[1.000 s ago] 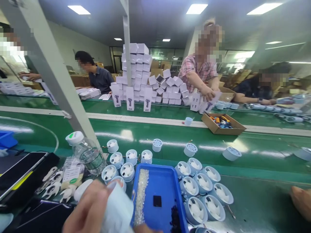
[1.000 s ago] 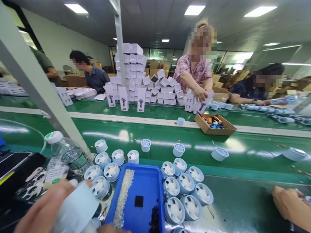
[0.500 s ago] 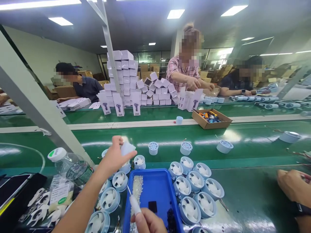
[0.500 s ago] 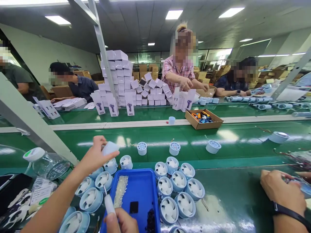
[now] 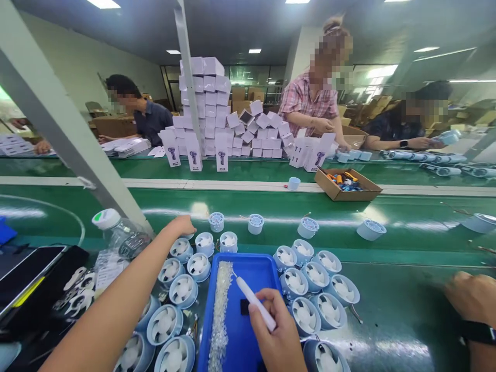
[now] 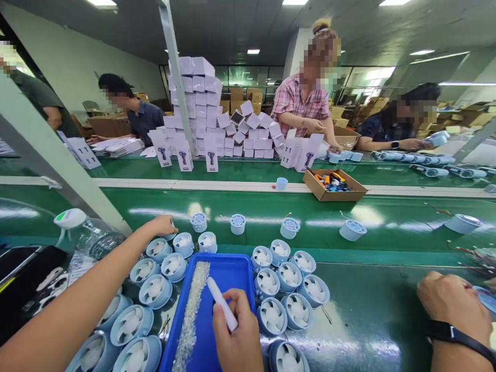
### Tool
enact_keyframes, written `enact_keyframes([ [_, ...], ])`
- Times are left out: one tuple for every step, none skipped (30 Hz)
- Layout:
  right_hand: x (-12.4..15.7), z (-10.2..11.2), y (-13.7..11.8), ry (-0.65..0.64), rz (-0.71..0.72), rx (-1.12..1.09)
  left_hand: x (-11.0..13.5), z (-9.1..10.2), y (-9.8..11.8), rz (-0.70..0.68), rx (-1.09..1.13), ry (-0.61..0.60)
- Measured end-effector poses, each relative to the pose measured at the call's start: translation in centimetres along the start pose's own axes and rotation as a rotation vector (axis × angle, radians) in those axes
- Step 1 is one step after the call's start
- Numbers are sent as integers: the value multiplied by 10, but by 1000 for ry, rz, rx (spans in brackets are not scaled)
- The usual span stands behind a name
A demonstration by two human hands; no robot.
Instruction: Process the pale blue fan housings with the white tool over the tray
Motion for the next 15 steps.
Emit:
enact_keyframes([
  [-4, 3, -4, -19, 32, 10, 5, 0, -1, 8, 17, -3],
  [-8, 5, -7, -45, 71, 21, 11, 2, 2, 12, 36, 11],
  [-12, 6, -9, -84, 106, 29, 19, 4, 8, 9, 59, 39],
  [-15, 6, -10, -132, 124, 30, 30, 8, 16, -9, 88, 75],
  [-17, 6, -9, -182, 123, 23, 43, 13, 25, -39, 122, 115],
  [-17, 5, -7, -227, 108, 12, 58, 18, 34, -81, 163, 149],
  [-18, 5, -4, -261, 89, 3, 75, 24, 43, -133, 207, 170],
  [-17, 4, 0, -279, 74, 0, 94, 30, 50, -184, 250, 188],
  [-17, 3, 4, -287, 66, 2, 112, 34, 55, -220, 291, 194],
  [-17, 3, 7, -287, 62, 4, 130, 37, 57, -239, 326, 203],
  [-16, 2, 10, -291, 60, 6, 147, 39, 57, -244, 358, 204],
  [-17, 2, 12, -297, 57, 5, 161, 39, 55, -236, 398, 196],
  [-17, 1, 14, -305, 56, 1, 174, 37, 51, -216, 447, 188],
  [-17, 1, 15, -313, 55, -2, 185, 34, 46, -184, 504, 178],
  [-18, 0, 15, -320, 56, -4, 194, 30, 40, -147, 562, 170],
])
Point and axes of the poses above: each hand's wrist, its own x-axis away from the middle knuckle, its own z-axis out of the back of the hand, y = z × x, the point moved 1 cm from there along -x, towards the middle knuckle, and after that the axes turned 8 degrees about -y, right-handed, at the moved point
